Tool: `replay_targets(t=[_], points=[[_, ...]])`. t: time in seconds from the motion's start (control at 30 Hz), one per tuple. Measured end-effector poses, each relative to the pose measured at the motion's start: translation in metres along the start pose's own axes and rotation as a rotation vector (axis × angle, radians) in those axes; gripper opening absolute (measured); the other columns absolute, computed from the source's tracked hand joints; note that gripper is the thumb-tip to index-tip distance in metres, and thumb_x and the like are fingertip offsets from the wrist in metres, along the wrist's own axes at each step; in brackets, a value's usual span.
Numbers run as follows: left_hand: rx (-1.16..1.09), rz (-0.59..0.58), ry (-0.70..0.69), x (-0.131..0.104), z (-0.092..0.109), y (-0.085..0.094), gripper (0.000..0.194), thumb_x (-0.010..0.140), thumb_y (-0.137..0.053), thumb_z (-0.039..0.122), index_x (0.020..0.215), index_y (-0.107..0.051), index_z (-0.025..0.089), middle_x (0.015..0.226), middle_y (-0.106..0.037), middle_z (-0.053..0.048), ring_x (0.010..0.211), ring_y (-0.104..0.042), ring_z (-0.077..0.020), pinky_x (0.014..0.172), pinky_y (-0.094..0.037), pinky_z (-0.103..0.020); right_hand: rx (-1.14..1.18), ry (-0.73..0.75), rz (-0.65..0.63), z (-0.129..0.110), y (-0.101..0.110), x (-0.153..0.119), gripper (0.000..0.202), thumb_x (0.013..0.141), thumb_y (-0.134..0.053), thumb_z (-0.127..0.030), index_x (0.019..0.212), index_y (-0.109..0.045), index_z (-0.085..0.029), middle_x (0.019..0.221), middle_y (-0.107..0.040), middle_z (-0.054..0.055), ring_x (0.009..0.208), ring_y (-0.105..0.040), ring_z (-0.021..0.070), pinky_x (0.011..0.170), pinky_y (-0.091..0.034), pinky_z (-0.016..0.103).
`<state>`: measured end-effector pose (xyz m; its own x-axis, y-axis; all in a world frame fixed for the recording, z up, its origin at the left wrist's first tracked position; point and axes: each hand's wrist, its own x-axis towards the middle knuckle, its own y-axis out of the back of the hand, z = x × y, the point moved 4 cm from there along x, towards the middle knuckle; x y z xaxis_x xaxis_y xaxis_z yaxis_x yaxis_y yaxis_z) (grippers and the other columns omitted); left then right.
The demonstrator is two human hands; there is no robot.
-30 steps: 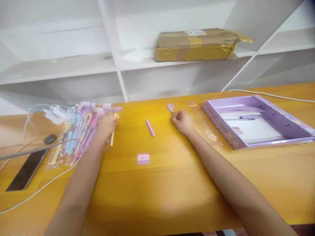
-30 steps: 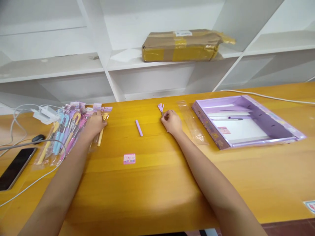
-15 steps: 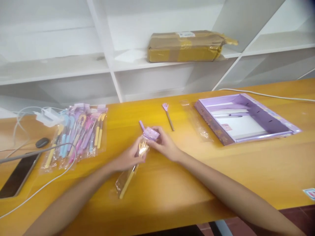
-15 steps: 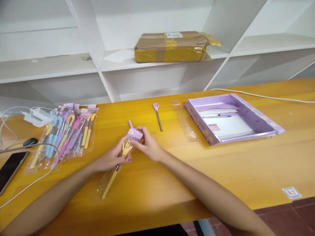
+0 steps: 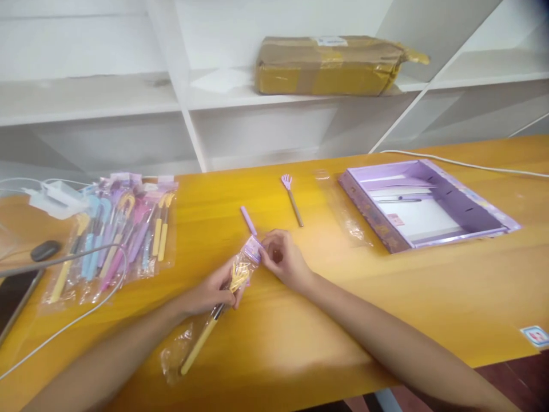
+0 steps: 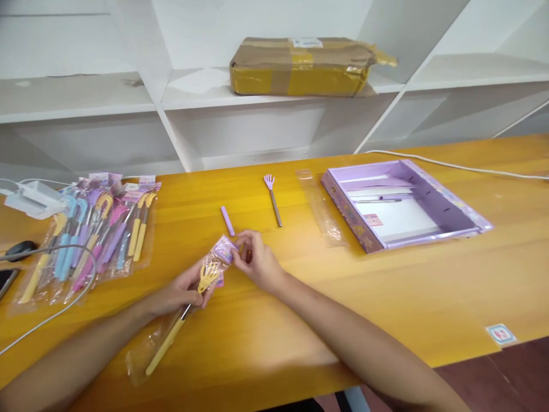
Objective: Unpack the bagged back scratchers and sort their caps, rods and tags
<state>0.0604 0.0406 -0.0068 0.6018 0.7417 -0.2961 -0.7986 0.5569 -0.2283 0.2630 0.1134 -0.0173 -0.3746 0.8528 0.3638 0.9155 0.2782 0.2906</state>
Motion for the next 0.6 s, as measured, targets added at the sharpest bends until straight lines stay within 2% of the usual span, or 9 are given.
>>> replay_targets(t=[0.07, 0.17, 0.23, 0.3, 0.4, 0.47, 0.6], points=[[-0.005, -0.012, -0.001, 0.000, -0.001, -0.001, 0.095, 0.078, -0.067, 0.015, 0.166, -0.031, 0.019, 0.078, -0.065, 0.005, 0.067, -0.053, -0.0134, 0.069, -0.041, -0.027, -0.044, 0.006, 0.012, -0.002, 0.004, 0.001, 0.025, 0.104, -0.062, -0.032, 0.124, -0.048, -0.027, 0.106, -0.069, 0.004, 0.056, -0.055, 0.0105, 0.049, -0.045, 0.027], [-0.015, -0.026, -0.017, -0.001, -0.001, -0.002, 0.090, 0.079, -0.068, 0.015, 0.163, -0.037, 0.018, 0.077, -0.065, 0.004, 0.069, -0.052, -0.0139, 0.070, -0.041, -0.028, -0.116, 0.100, -0.006, -0.010, 0.009, 0.002, 0.014, 0.105, -0.058, -0.027, 0.118, -0.062, -0.029, 0.119, -0.066, 0.010, 0.070, -0.061, 0.0162, 0.063, -0.055, 0.035], [-0.028, -0.021, -0.024, -0.001, -0.001, -0.002, 0.086, 0.080, -0.069, 0.016, 0.161, -0.040, 0.019, 0.078, -0.065, 0.004, 0.070, -0.053, -0.0143, 0.070, -0.042, -0.028, -0.153, 0.155, -0.022, -0.014, 0.011, 0.002, 0.018, 0.105, -0.055, -0.023, 0.113, -0.070, -0.030, 0.127, -0.060, 0.012, 0.077, -0.063, 0.0184, 0.072, -0.058, 0.041], [-0.036, -0.019, -0.025, 0.000, -0.002, -0.001, 0.085, 0.081, -0.069, 0.016, 0.160, -0.041, 0.020, 0.078, -0.066, 0.004, 0.070, -0.055, -0.0146, 0.071, -0.043, -0.029, -0.170, 0.135, -0.006, -0.014, 0.013, 0.001, 0.023, 0.105, -0.053, -0.023, 0.115, -0.073, -0.030, 0.130, -0.057, 0.013, 0.081, -0.063, 0.0202, 0.076, -0.059, 0.045], [-0.039, -0.022, -0.023, 0.000, -0.002, -0.002, 0.087, 0.079, -0.068, 0.015, 0.162, -0.041, 0.020, 0.078, -0.066, 0.004, 0.070, -0.056, -0.0146, 0.070, -0.044, -0.029, -0.143, 0.071, 0.028, -0.013, 0.017, 0.002, 0.022, 0.106, -0.055, -0.030, 0.118, -0.074, -0.030, 0.128, -0.057, 0.014, 0.103, -0.063, 0.0280, 0.084, -0.060, 0.049], [-0.044, -0.029, -0.020, 0.000, 0.000, -0.003, 0.090, 0.079, -0.068, 0.015, 0.163, -0.038, 0.021, 0.078, -0.067, 0.004, 0.068, -0.056, -0.0142, 0.066, -0.042, -0.027, -0.095, 0.037, 0.025, -0.011, 0.018, 0.004, 0.019, 0.106, -0.059, -0.037, 0.111, -0.074, -0.028, 0.125, -0.057, 0.014, 0.114, -0.060, 0.0307, 0.088, -0.060, 0.049], [-0.026, -0.048, -0.016, -0.001, 0.006, -0.008, 0.082, 0.079, -0.067, 0.014, 0.158, -0.045, 0.020, 0.077, -0.066, 0.004, 0.067, -0.055, -0.0131, 0.064, -0.041, -0.026, 0.037, -0.027, -0.011, -0.005, 0.019, 0.011, 0.024, 0.103, -0.065, -0.046, 0.095, -0.071, -0.025, 0.115, -0.057, 0.012, 0.107, -0.060, 0.0276, 0.086, -0.057, 0.043]])
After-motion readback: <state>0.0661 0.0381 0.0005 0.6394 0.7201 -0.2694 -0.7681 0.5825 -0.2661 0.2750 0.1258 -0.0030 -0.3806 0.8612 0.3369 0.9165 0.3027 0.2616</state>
